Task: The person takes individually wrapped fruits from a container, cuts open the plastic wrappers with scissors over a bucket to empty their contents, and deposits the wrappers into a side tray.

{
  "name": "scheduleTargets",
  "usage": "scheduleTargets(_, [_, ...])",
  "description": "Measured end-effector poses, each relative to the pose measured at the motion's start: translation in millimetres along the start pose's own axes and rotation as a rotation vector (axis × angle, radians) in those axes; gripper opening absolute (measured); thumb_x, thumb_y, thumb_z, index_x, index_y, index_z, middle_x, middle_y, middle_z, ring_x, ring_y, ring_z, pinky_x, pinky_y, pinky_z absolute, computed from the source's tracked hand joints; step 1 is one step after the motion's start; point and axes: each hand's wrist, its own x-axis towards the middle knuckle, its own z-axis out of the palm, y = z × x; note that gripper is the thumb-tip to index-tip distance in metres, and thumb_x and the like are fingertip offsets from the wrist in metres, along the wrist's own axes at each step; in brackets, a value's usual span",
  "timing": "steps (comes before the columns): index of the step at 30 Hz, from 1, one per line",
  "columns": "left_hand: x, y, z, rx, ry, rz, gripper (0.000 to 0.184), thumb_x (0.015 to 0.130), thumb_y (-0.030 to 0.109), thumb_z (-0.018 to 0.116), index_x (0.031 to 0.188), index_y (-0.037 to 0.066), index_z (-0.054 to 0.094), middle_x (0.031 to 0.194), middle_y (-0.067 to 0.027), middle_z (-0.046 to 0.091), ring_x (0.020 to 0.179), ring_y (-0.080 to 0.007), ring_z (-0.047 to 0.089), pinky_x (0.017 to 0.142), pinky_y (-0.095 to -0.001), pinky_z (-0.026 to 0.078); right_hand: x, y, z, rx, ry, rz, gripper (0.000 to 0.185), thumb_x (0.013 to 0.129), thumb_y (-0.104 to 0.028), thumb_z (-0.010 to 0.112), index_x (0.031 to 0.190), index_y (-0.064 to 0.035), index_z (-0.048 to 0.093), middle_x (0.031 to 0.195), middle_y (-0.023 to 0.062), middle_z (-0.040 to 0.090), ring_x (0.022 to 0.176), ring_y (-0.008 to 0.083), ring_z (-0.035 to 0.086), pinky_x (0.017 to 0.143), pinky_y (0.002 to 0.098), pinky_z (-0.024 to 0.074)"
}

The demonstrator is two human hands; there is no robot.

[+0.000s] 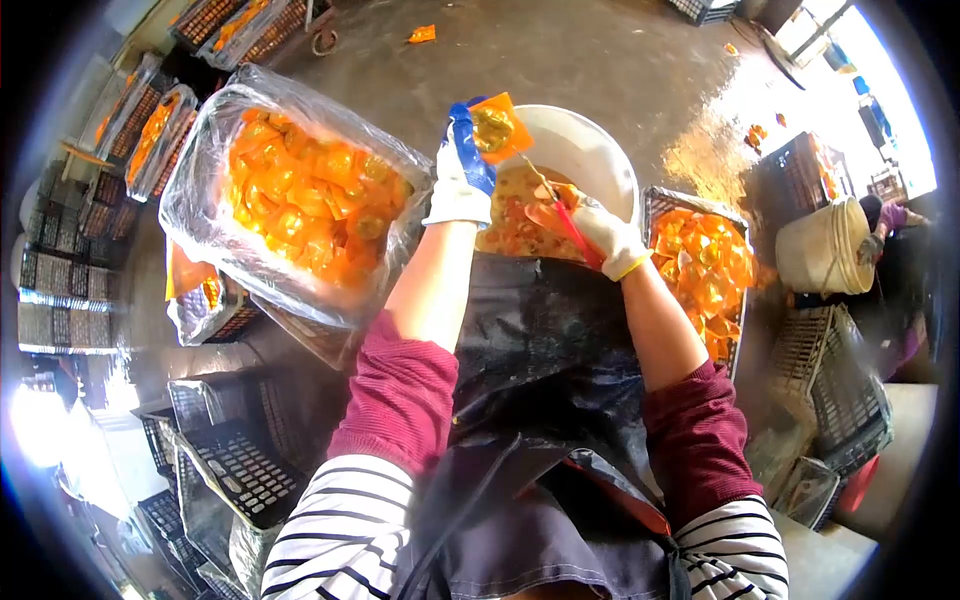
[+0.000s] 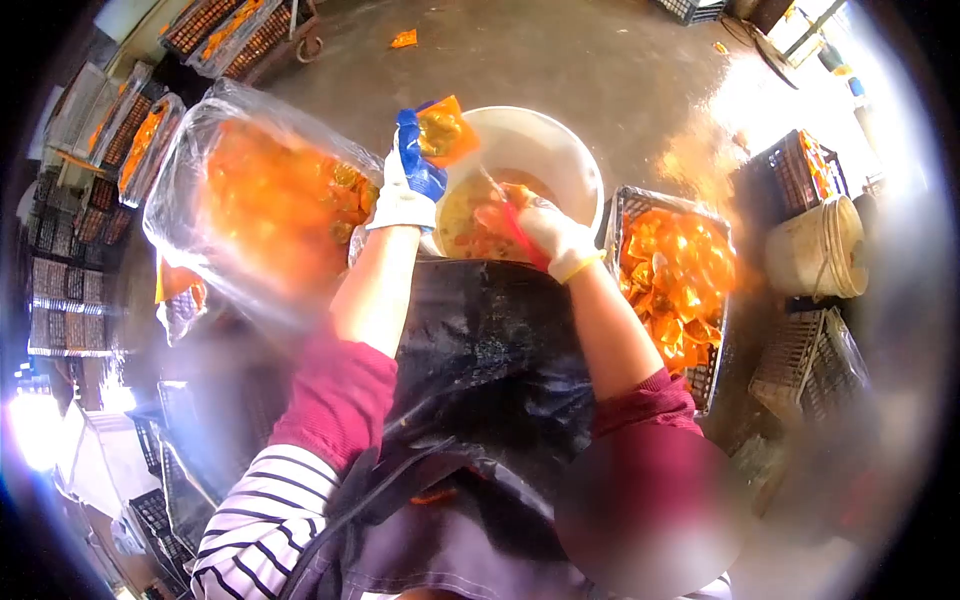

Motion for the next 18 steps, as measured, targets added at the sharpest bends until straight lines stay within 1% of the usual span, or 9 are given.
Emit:
scheduleTargets(1, [-8.1, 0.0, 6.9, 0.086, -0.017, -0.004, 0.045, 0.094, 0.045, 0.048, 0.115, 0.006, 0.061, 0.106, -0.0074, 0.064, 0.093, -0.0207, 0.061, 0.083, -0.0328, 0.048, 5.0, 4.3, -1.4, -0.272, 0.008, -0.107, 0.03, 0.087, -0.014, 0.066, 0.114, -0.0033, 0.059, 0.101, 0.0054, 0.062, 0.096, 0.0119, 0.056, 0.078, 0.0229, 0.0467])
scheduleTargets(3, [-17.0, -1.6, 13.3, 0.477, -0.052, 0.125, 0.047, 0.096, 0.044, 0.043, 0.113, 0.005, 0.063, 0.098, -0.0109, 0.067, 0.088, -0.0204, 0.062, 0.081, -0.0309, 0.046, 4.1, 1.6, -2.9, -0.233, 0.005, -0.055, 0.031, 0.087, -0.013, 0.065, 0.115, -0.0035, 0.058, 0.1, 0.0058, 0.063, 0.093, 0.012, 0.058, 0.076, 0.0228, 0.0476])
scheduleTargets(5, [-11.7, -8.6, 10.5, 0.531, 0.008, 0.04, 0.049, 0.096, 0.044, 0.043, 0.112, 0.003, 0.063, 0.099, -0.0147, 0.067, 0.091, -0.0218, 0.062, 0.084, -0.0312, 0.045, -13.2, -28.8, 13.9, -0.053, 0.069, 0.133, 0.03, 0.088, -0.013, 0.062, 0.116, -0.0039, 0.058, 0.098, 0.0052, 0.063, 0.084, 0.0121, 0.06, 0.071, 0.023, 0.0479])
scheduleTargets(7, [-7.0, -12.9, 7.2, 0.554, 0.034, 0.031, 0.05, 0.096, 0.044, 0.043, 0.113, 0.002, 0.062, 0.1, -0.0162, 0.067, 0.094, -0.0228, 0.062, 0.086, -0.0319, 0.045, -9.8, -23.1, 4.8, -0.159, 0.09, 0.14, 0.028, 0.087, -0.019, 0.064, 0.111, -0.0058, 0.062, 0.092, 0.0042, 0.064, 0.077, 0.0102, 0.057, 0.066, 0.0242, 0.0454])
scheduleTargets(11, [-4.6, -14.6, 7.1, 0.366, 0.055, 0.058, 0.049, 0.096, 0.043, 0.045, 0.116, 0.001, 0.061, 0.102, -0.0131, 0.067, 0.096, -0.0232, 0.062, 0.088, -0.0337, 0.044, -4.4, -16.7, -3.5, -0.094, 0.084, 0.068, 0.031, 0.091, -0.021, 0.059, 0.117, -0.0054, 0.056, 0.096, 0.0083, 0.064, 0.076, 0.0124, 0.062, 0.064, 0.0234, 0.0477])
scheduleTargets(13, [-9.2, -5.1, 17.1, -0.003, 0.132, -0.047, 0.046, 0.096, 0.041, 0.047, 0.117, 0.003, 0.06, 0.101, -0.0099, 0.067, 0.094, -0.0225, 0.062, 0.086, -0.0337, 0.046, -1.2, -14.4, -20.9, 0.018, 0.248, -0.003, 0.033, 0.092, -0.026, 0.058, 0.117, -0.0041, 0.055, 0.096, 0.0098, 0.064, 0.075, 0.0131, 0.061, 0.062, 0.0241, 0.0474])
scheduleTargets(14, [5.3, -12.9, -1.9, 0.039, 0.094, -0.023, 0.041, 0.095, 0.041, 0.049, 0.116, 0.006, 0.058, 0.1, -0.0063, 0.067, 0.089, -0.0206, 0.063, 0.079, -0.032, 0.047, -0.6, -16.7, -25.1, 0.028, 0.288, -0.05, 0.036, 0.092, -0.029, 0.057, 0.116, -0.0034, 0.054, 0.097, 0.0101, 0.064, 0.075, 0.0137, 0.061, 0.062, 0.0245, 0.0469])
scheduleTargets(16, [6.4, -8.1, -15.2, -0.044, 0.095, -0.106, 0.035, 0.095, 0.039, 0.049, 0.112, 0.011, 0.06, 0.114, -0.0067, 0.064, 0.102, -0.0194, 0.06, 0.089, -0.0319, 0.043, -16.2, -52.3, -7.9, -0.001, 0.339, -0.16, 0.043, 0.092, -0.038, 0.054, 0.114, -0.0018, 0.052, 0.1, 0.0105, 0.063, 0.077, 0.0153, 0.061, 0.061, 0.0255, 0.0458])
scheduleTargets(18, [22.4, -19.8, -45.3, 0.098, -0.052, 0.111, 0.025, 0.089, 0.022, 0.051, 0.11, 0.012, 0.062, 0.113, -0.0066, 0.063, 0.102, -0.0208, 0.06, 0.088, -0.032, 0.046, -14.1, -43.7, -24.2, 0.308, 0.428, -0.398, 0.049, 0.092, -0.042, 0.052, 0.116, 0.0005, 0.05, 0.103, 0.0109, 0.062, 0.083, 0.018, 0.06, 0.068, 0.0279, 0.0456])
